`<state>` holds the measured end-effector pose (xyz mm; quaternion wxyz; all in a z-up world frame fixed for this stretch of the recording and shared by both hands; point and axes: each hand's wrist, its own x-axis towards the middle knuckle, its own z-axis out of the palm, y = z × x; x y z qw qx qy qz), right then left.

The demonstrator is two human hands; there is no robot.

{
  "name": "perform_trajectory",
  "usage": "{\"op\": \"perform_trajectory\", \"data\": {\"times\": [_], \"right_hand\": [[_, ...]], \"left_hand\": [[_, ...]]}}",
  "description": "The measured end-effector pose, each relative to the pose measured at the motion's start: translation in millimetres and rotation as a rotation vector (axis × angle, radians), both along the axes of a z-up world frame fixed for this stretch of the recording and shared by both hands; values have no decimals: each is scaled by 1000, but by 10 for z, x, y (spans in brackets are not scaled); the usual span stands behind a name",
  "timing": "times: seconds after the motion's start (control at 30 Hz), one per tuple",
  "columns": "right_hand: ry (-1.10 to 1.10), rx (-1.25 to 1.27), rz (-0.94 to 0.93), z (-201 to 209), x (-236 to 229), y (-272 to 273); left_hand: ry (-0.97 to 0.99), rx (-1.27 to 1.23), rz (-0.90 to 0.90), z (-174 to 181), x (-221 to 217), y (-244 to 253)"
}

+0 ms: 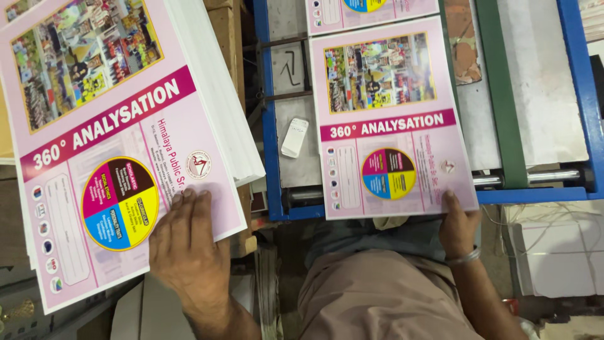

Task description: The person repeatedly picks up a stack of printed documents from a table and feeds them one by one into a blue and green laminating machine. The person handles the documents by hand, placing them into the machine's rollers.

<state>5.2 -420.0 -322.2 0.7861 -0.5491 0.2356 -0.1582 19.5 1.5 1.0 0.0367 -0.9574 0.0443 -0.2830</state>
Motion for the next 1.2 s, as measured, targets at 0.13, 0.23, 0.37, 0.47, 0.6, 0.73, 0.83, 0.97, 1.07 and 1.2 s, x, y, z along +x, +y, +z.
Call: {"op": "perform_trajectory", "data": {"times": [0.13, 0.23, 0.37, 0.47, 0.6, 0.73, 0.83, 0.97, 1.07, 1.2], "right_hand": [[-12, -9, 40, -12, 457, -30], [92, 167, 21, -29, 738, -29], [210, 239, 253, 68, 750, 12], [223, 221, 399, 317, 640, 176], [156, 198, 645, 938, 622, 620], [-289, 334, 1103, 1597, 619, 1133], [-293, 522, 1048, 1898, 481, 1572], [-13, 531, 600, 1882, 577, 1675], [-30, 329, 421, 1689, 837, 1332], [-103, 203, 246, 1252, 1051, 815]], "left_hand": [[13, -11, -22, -13, 2, -23], [85, -15, -6, 7, -29, -10], [126, -151, -94, 118, -66, 192], [64, -298, -105, 169, -102, 275], [42, -224, -127, 119, -67, -11], [240, -13, -180, -50, 23, -639], [328, -73, -339, -39, 43, -927], [366, -157, -385, 60, -42, -742], [238, -99, -195, 140, -20, -368], [182, -40, -71, 107, 298, 152]]}}
